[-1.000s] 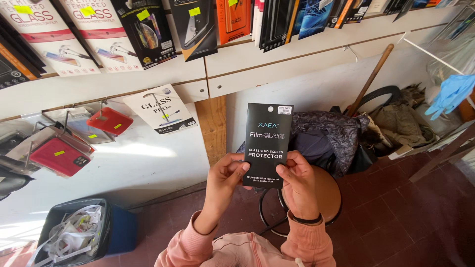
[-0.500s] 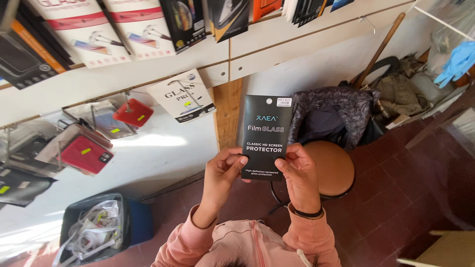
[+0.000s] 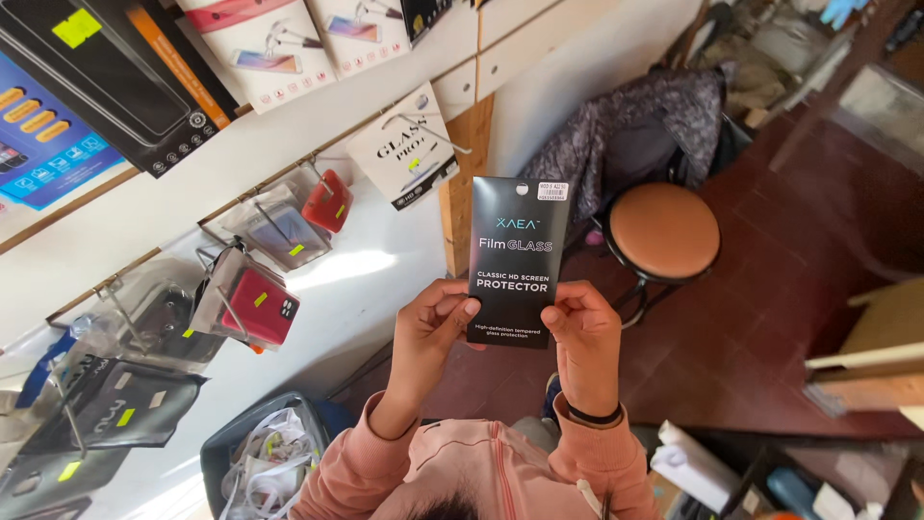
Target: The person labels a small black package by applying a yellow price sticker with a red pricing tool and then opens a different blue and white package containing a screen protector.
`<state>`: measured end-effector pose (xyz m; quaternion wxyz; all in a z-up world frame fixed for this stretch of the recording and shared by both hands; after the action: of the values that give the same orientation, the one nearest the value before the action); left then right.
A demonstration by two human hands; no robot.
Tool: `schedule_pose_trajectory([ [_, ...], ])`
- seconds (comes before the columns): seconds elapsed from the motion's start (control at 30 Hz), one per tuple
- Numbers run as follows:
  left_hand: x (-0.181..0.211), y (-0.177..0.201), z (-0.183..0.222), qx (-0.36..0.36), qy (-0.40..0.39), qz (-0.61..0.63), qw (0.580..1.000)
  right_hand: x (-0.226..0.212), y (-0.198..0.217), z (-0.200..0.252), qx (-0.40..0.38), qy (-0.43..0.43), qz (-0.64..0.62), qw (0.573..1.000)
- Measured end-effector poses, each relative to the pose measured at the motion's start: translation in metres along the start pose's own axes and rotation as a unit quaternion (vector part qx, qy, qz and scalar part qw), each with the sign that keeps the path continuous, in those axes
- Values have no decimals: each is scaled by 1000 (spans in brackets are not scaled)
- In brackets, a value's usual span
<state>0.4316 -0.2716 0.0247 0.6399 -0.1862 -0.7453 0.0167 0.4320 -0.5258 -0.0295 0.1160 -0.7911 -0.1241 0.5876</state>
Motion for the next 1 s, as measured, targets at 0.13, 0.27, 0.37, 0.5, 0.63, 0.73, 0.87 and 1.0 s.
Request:
schedule_pose_trajectory([
  [0.13,6,2,21,-42,10,6,999,-44,-23,48,84,44,135,986],
  [0.27,10,-6,40,-82,28,18,996,-78,-43,94,145,71,207,965],
  [0.37,13,-15,53,-115,27,21,993,-91,-50,124,178,94,221,954],
  [0.5,14,-27,74,-141,28,28,989,-107,-52,159,198,113,218,949],
  [0.63,26,-41,103,-158,38,29,986,-127,-60,196,208,130,230,942],
  [0.73,27,-47,128,-168,45,27,984,-130,-59,227,216,135,225,940],
  [0.87,32,-46,168,-162,45,24,986,-144,-69,262,207,127,228,943],
  [1.0,37,-36,205,-141,46,13,989,-151,-82,285,179,102,212,955],
])
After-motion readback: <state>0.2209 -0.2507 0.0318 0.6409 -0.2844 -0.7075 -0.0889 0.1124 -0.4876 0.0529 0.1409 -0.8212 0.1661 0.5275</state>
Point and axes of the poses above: each hand's wrist, its own z-axis away from the middle knuckle, its own y-axis out of the back of the hand, x = y × z, the point moved 9 cm from there along -z, towards the middle knuckle, and after that the axes turned 10 degrees about -x, right-handed, at the moved point
